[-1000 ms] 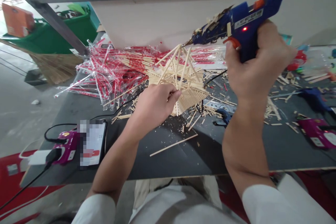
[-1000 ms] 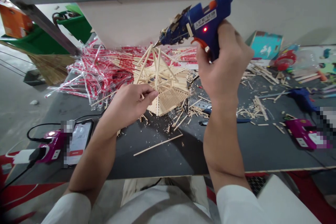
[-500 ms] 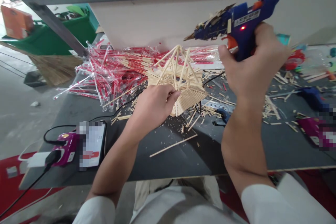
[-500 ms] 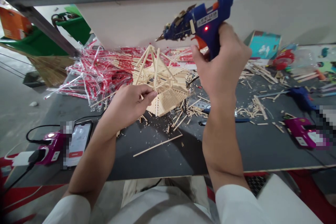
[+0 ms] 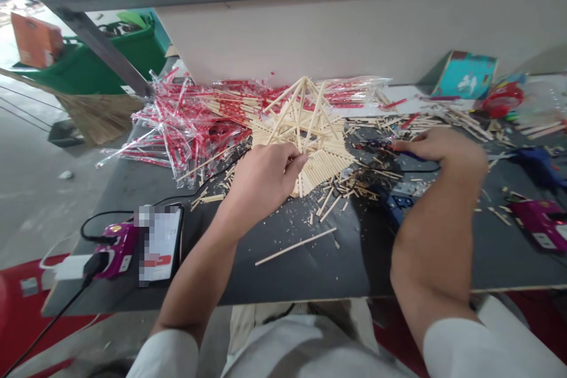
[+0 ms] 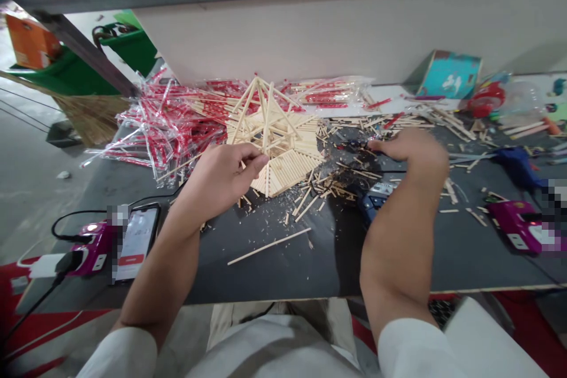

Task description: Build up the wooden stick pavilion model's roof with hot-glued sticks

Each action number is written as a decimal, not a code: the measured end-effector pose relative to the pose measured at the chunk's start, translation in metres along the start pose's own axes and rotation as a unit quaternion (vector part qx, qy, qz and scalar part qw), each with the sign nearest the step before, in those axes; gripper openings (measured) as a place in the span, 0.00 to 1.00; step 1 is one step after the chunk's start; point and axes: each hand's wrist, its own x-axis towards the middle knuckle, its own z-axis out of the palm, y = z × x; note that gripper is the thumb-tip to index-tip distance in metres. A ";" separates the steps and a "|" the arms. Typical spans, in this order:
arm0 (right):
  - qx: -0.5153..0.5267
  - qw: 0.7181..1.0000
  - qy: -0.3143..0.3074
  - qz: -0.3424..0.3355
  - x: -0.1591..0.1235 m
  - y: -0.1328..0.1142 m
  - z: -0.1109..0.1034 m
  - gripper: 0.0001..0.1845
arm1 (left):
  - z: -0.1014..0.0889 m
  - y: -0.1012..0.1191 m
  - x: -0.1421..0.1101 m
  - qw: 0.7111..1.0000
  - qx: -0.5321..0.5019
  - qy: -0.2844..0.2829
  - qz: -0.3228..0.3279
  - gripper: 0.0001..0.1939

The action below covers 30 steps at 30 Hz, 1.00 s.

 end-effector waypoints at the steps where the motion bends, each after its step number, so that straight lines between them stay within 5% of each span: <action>1: 0.010 1.000 -0.007 0.029 -0.008 -0.008 -0.006 0.21 | 0.000 0.000 0.000 1.000 0.000 0.000 0.003 0.17; 3: 0.126 0.988 0.086 -0.009 -0.033 -0.037 -0.023 0.16 | 0.000 0.000 0.000 1.000 0.003 0.001 0.006 0.17; 5: 0.305 0.933 0.162 -0.103 -0.066 -0.077 -0.038 0.17 | 0.000 -0.001 0.000 1.000 0.003 0.001 0.007 0.18; 9: 0.369 0.894 0.093 -0.236 -0.115 -0.146 -0.045 0.08 | 0.000 0.001 0.001 1.000 0.000 0.003 -0.001 0.17; 11: 0.385 0.875 0.101 -0.275 -0.122 -0.166 -0.037 0.13 | -0.001 0.002 0.001 1.000 -0.003 0.006 -0.006 0.16; 16: 0.386 0.854 0.171 -0.303 -0.115 -0.183 -0.016 0.23 | -0.001 0.004 0.001 1.000 -0.001 0.005 -0.015 0.16; 30: 0.365 0.860 0.189 -0.302 -0.112 -0.198 -0.008 0.31 | -0.001 0.005 0.002 1.000 -0.002 -0.003 -0.024 0.16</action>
